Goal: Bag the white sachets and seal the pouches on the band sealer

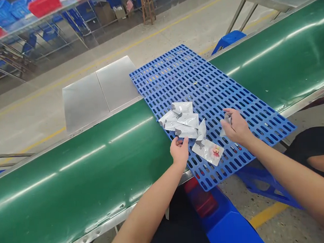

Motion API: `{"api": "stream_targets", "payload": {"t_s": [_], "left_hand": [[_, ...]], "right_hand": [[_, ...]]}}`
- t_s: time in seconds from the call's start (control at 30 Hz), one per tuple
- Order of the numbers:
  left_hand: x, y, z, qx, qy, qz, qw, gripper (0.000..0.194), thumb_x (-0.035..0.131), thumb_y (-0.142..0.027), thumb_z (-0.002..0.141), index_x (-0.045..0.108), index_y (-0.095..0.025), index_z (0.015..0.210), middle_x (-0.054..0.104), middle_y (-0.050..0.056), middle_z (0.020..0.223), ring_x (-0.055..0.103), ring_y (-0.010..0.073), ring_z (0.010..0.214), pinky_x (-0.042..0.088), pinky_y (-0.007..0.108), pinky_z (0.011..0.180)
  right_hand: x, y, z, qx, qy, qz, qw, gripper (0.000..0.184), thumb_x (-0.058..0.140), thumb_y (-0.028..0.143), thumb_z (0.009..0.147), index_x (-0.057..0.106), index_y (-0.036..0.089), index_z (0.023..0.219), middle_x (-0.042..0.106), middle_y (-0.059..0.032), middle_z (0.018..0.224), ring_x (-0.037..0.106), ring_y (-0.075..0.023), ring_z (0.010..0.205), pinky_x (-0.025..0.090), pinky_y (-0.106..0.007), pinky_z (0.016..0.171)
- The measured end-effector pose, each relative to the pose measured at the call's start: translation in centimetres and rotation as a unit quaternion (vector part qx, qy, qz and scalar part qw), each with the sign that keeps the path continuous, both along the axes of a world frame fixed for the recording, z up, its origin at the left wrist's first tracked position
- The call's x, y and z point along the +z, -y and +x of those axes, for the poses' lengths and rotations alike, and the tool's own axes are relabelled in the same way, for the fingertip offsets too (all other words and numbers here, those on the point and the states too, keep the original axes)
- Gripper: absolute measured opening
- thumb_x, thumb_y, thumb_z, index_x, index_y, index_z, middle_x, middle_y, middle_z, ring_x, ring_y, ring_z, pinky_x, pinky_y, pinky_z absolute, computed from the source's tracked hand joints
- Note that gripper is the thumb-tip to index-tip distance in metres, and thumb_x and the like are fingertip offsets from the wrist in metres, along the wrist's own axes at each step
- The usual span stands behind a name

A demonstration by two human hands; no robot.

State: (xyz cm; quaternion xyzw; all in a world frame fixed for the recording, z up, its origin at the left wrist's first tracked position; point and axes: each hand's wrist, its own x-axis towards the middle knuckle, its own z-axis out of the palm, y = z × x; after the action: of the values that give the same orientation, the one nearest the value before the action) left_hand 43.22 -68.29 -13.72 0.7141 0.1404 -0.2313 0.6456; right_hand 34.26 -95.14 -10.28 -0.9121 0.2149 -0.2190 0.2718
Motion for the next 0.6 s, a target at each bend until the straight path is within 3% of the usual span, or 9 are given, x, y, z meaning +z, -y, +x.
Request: {"api": "stream_targets", "payload": {"t_s": [0.07,0.17,0.23,0.27,0.37,0.43,0.5,0.6], "left_hand": [[-0.2,2.2,1.1,0.016,0.008,0.027,0.999,0.055,0.088,-0.047,0.086,0.076,-0.010,0.125,0.074,0.007,0.089,0.066,0.0187,0.077,0.052,0.030,0.076],[0.5,3.0,1.5,0.004,0.087,0.049,0.995,0.036,0.078,-0.052,0.093,0.078,-0.016,0.097,0.063,0.000,0.073,0.058,0.0162,0.068,0.048,0.029,0.070],[1.6,1.9,1.2,-0.021,0.188,0.041,0.981,0.033,0.074,-0.051,0.096,0.074,-0.018,0.089,0.063,0.001,0.076,0.058,0.0168,0.070,0.049,0.030,0.072],[2.3,1.0,1.0,-0.030,0.243,0.033,0.969,0.031,0.073,-0.049,0.096,0.073,-0.019,0.088,0.066,0.003,0.082,0.062,0.0185,0.077,0.051,0.031,0.077],[3.9,-2.3,0.8,-0.022,0.334,0.006,0.942,0.029,0.070,-0.046,0.099,0.069,-0.020,0.089,0.072,0.012,0.109,0.069,0.0253,0.106,0.053,0.037,0.096],[4.1,-4.1,1.4,0.023,0.293,-0.004,0.956,0.029,0.066,-0.048,0.103,0.066,-0.020,0.097,0.072,0.013,0.116,0.070,0.0246,0.108,0.054,0.037,0.097],[3.5,-5.3,2.5,0.078,0.199,0.007,0.977,0.030,0.060,-0.050,0.106,0.064,-0.020,0.108,0.072,0.009,0.108,0.070,0.0204,0.094,0.055,0.033,0.089],[2.2,-5.3,4.6,0.100,0.065,0.058,0.991,0.043,0.050,-0.057,0.108,0.063,-0.021,0.127,0.074,0.007,0.108,0.072,0.0208,0.095,0.055,0.033,0.088]], "right_hand": [[0.9,0.6,0.3,0.157,-0.065,-0.059,0.984,0.058,0.070,0.055,0.095,0.065,0.018,0.141,0.071,-0.0123,0.105,0.067,-0.0284,0.100,0.052,-0.043,0.098],[1.3,0.0,2.2,0.350,-0.124,-0.133,0.919,0.030,0.072,0.041,0.098,0.074,0.024,0.123,0.071,-0.0074,0.095,0.065,-0.0229,0.092,0.051,-0.036,0.089],[1.3,-1.4,3.5,0.421,-0.101,-0.168,0.886,0.010,0.066,0.023,0.101,0.074,0.025,0.107,0.072,-0.0069,0.095,0.066,-0.0211,0.087,0.052,-0.033,0.082],[1.4,-2.1,3.9,0.429,-0.076,-0.176,0.883,0.011,0.063,0.019,0.101,0.072,0.025,0.099,0.074,-0.0079,0.098,0.067,-0.0218,0.088,0.053,-0.035,0.081],[1.9,-3.8,4.5,0.347,-0.002,-0.125,0.929,0.018,0.063,0.023,0.099,0.063,0.025,0.082,0.076,-0.0115,0.118,0.072,-0.0287,0.107,0.059,-0.042,0.088],[2.8,-4.0,4.9,0.240,-0.007,-0.038,0.970,0.018,0.064,0.025,0.096,0.061,0.025,0.078,0.076,-0.0115,0.124,0.073,-0.0312,0.108,0.061,-0.042,0.084],[3.8,-3.3,6.1,0.153,-0.082,0.045,0.984,0.002,0.065,0.025,0.090,0.067,0.024,0.089,0.078,-0.0103,0.118,0.074,-0.0262,0.083,0.059,-0.037,0.066],[5.3,-1.8,9.6,0.116,-0.238,0.100,0.959,0.044,0.062,0.030,0.089,0.068,0.025,0.133,0.079,-0.0073,0.100,0.057,-0.0172,0.049,0.047,-0.033,0.049]]}}
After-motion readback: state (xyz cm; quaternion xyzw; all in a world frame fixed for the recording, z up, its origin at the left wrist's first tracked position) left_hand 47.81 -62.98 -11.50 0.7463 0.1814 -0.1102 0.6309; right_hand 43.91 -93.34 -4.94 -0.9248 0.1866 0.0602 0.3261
